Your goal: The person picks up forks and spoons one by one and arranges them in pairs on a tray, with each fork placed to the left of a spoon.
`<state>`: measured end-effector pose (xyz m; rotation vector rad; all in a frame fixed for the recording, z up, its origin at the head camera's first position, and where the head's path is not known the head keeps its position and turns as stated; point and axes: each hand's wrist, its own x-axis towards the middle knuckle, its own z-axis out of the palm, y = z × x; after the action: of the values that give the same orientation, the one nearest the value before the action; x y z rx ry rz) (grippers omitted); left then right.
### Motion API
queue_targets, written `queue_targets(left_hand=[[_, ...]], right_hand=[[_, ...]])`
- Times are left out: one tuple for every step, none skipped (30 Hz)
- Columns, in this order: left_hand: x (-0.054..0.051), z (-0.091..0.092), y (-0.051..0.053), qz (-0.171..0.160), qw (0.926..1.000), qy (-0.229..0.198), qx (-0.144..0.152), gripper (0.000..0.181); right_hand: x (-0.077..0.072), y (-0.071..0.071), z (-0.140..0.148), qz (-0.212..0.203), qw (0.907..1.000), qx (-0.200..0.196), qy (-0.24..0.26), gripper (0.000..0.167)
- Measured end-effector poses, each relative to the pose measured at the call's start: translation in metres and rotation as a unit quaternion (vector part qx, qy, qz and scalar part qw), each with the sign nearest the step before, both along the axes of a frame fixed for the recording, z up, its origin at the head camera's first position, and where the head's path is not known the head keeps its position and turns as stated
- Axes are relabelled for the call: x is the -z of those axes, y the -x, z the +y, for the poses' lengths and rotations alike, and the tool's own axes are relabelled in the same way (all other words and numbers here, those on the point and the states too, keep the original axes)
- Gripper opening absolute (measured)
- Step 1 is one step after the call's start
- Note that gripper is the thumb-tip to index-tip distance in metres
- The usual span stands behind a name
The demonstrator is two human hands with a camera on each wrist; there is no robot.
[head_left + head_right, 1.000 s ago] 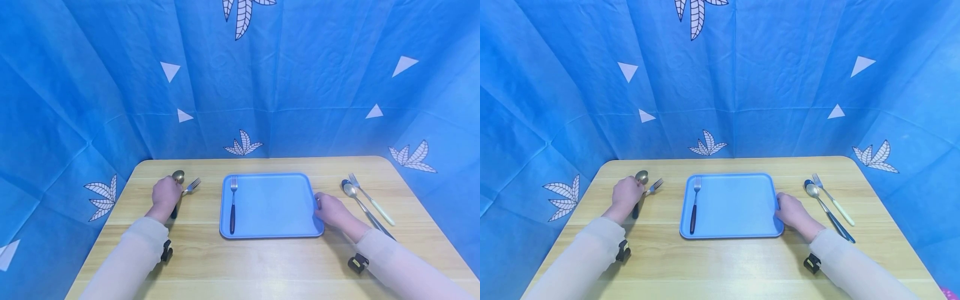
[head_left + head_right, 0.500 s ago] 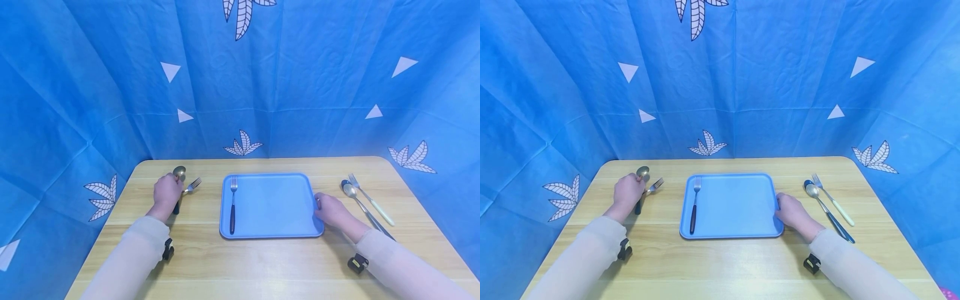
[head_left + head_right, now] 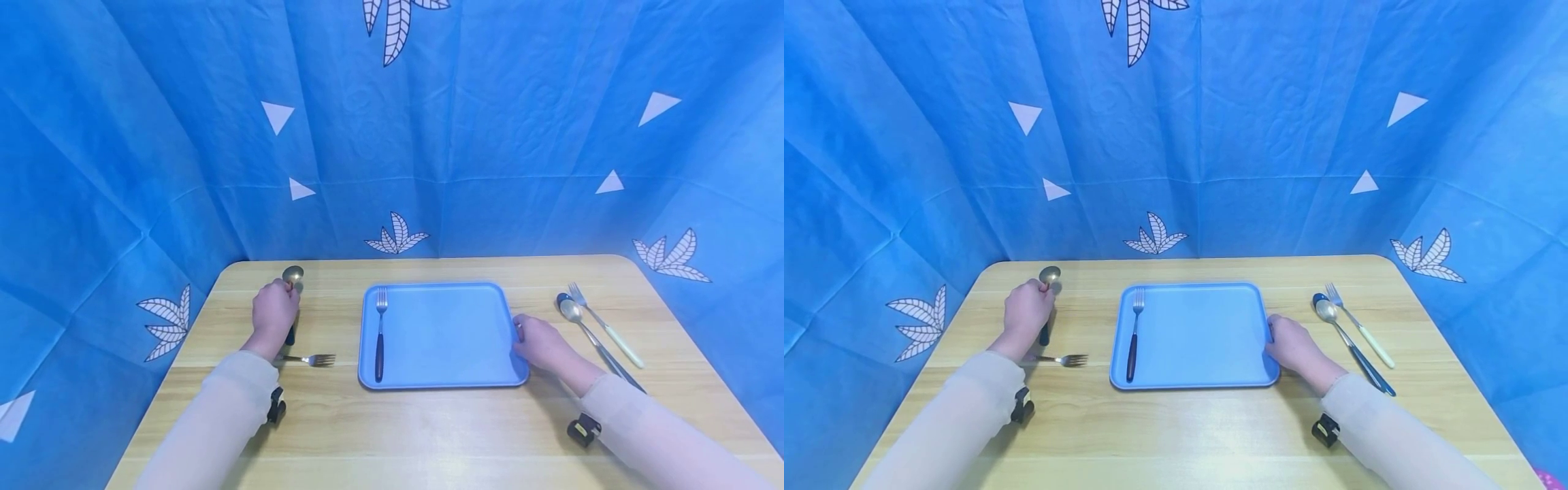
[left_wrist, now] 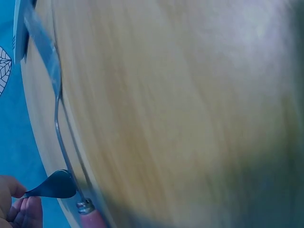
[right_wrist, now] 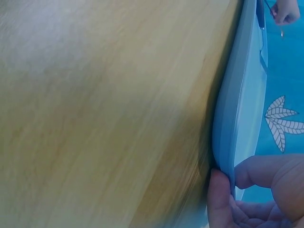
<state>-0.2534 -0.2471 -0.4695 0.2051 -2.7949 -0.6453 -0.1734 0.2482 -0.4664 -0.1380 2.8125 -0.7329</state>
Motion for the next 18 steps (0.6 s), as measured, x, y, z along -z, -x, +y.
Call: queue_targets(left_hand=[[-0.0001, 0.0003, -0.0001, 0.001, 1.0, -0.002, 0.0, 0.018], [-0.0003, 0.0006, -0.0003, 0.001, 1.0, -0.004, 0.0, 0.018], [-0.0009, 0.001, -0.0005, 0.001, 1.0, -0.006, 0.0, 0.018], [-0.0016, 0.0015, -0.0006, 0.002, 1.0, -0.008, 0.001, 0.018], [-0.0022, 0.0019, -0.0007, 0.003, 1.0, -0.009, 0.001, 0.018], [-0.0028, 0.0024, -0.0007, 0.004, 1.0, -0.009, 0.001, 0.018], [-0.0037, 0.0027, -0.0008, 0.006, 0.9999, -0.01, 0.001, 0.018], [-0.0043, 0.0031, -0.0007, 0.007, 0.9999, -0.01, 0.002, 0.019], [-0.0049, 0.0034, -0.0007, 0.009, 0.9999, -0.01, 0.004, 0.019], [-0.0052, 0.0037, -0.0008, 0.012, 0.9999, -0.01, 0.006, 0.019], [-0.0056, 0.004, -0.0009, 0.014, 0.9998, -0.011, 0.007, 0.02], [-0.0058, 0.0045, -0.0009, 0.015, 0.9998, -0.013, 0.008, 0.02], [-0.0061, 0.0052, -0.001, 0.017, 0.9997, -0.015, 0.011, 0.021], [-0.0059, 0.0058, -0.0008, 0.02, 0.9996, -0.015, 0.012, 0.021], [-0.0056, 0.0065, -0.0008, 0.021, 0.9995, -0.016, 0.015, 0.021], [-0.0054, 0.0074, -0.0007, 0.022, 0.9995, -0.016, 0.016, 0.022], [-0.0054, 0.0085, -0.0005, 0.024, 0.9995, -0.015, 0.017, 0.022], [-0.0057, 0.0097, -0.0004, 0.026, 0.9994, -0.014, 0.018, 0.022]], right_hand=[[0.0001, 0.0002, 0.0, 0.0, 1.0, 0.0, 0.0, 0.054], [0.0001, 0.0002, -0.0001, 0.0, 1.0, 0.001, -0.001, 0.054], [0.0, 0.0003, -0.0001, 0.001, 1.0, 0.0, -0.001, 0.054], [0.0, 0.0005, -0.0003, 0.001, 1.0, 0.001, -0.001, 0.054], [0.0, 0.0008, -0.0004, 0.001, 1.0, 0.001, -0.001, 0.054], [0.0004, 0.0011, -0.0004, 0.004, 1.0, -0.001, -0.002, 0.053], [0.0007, 0.0014, -0.0004, 0.005, 1.0, -0.001, -0.002, 0.053], [0.0008, 0.0014, -0.0007, 0.004, 1.0, 0.0, -0.002, 0.053], [0.0011, 0.0017, -0.0009, 0.004, 1.0, 0.0, -0.001, 0.053], [0.0017, 0.002, -0.0009, 0.003, 1.0, 0.0, -0.001, 0.053], [0.0023, 0.0023, -0.0008, 0.002, 1.0, 0.0, -0.001, 0.053], [0.0028, 0.0025, -0.0007, 0.0, 1.0, 0.001, -0.001, 0.053], [0.003, 0.0025, -0.0007, 0.0, 1.0, 0.0, 0.0, 0.053], [0.0032, 0.0026, -0.0004, 0.001, 1.0, -0.001, 0.0, 0.053], [0.0033, 0.0026, 0.0, 0.003, 1.0, -0.002, -0.001, 0.053], [0.0034, 0.0028, 0.0004, 0.004, 1.0, -0.003, -0.002, 0.052], [0.0033, 0.0028, 0.0007, 0.006, 1.0, -0.004, -0.002, 0.052], [0.0032, 0.0029, 0.001, 0.007, 1.0, -0.005, -0.003, 0.052]])
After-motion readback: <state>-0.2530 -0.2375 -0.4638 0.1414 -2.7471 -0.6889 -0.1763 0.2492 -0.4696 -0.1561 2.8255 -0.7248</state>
